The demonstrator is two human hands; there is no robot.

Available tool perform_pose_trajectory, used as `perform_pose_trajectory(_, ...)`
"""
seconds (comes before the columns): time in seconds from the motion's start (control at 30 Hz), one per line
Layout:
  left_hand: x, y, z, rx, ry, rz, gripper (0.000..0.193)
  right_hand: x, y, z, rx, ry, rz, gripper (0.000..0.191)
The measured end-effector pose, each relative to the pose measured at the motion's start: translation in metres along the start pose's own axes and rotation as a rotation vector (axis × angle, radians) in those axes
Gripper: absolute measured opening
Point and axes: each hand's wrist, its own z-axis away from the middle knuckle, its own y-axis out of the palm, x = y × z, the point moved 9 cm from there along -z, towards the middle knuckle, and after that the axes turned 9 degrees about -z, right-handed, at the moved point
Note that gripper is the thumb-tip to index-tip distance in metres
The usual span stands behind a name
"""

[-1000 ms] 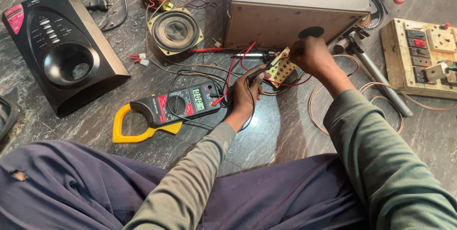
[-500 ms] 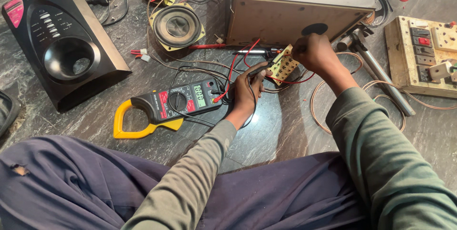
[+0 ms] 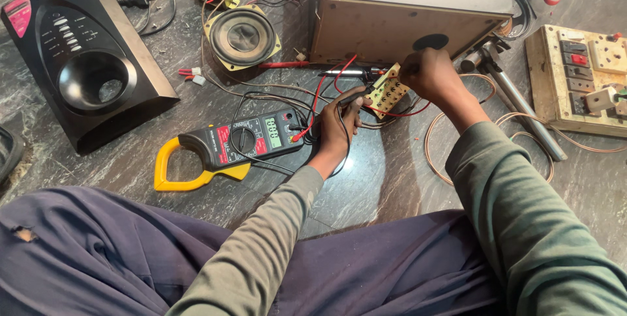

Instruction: The person sits on the floor and uses a multimeter to test a small circuit board, then places the board into a speaker enclosure.

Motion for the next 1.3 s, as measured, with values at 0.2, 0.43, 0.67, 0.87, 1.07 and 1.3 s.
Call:
perform_pose_trajectory(0.2,0.002,-0.001,-0.001,-0.005,-0.009,0.015,0.036,-0.001,0.001,-0.001,-0.008,-0.02,-0.006,0.011)
perform_pose_trajectory(0.43,0.004,-0.001,-0.003,-0.011,-0.009,0.02,0.034,0.0,0.001,-0.002,-0.011,-0.038,0.005,0.01)
perform_pose_trajectory(0.67,0.001,0.0,-0.003,-0.008,0.008,0.028,0.035,0.0,0.002,-0.001,-0.005,-0.028,-0.031,0.009)
perform_pose_trajectory(0.87,0.001,0.0,-0.001,-0.008,-0.015,0.022,0.035,0.001,0.002,-0.001,-0.001,-0.03,-0.019,0.009)
perform_pose_trajectory(1.07,-0.003,-0.002,0.0,-0.027,-0.024,-0.021,0.035,-0.001,0.002,-0.001,-0.001,-0.006,-0.011,0.009)
perform_pose_trajectory(1.3,-0.008,-0.003,0.002,-0.032,-0.022,-0.04,0.037,0.003,0.001,0.0,-0.01,-0.054,-0.055,0.009)
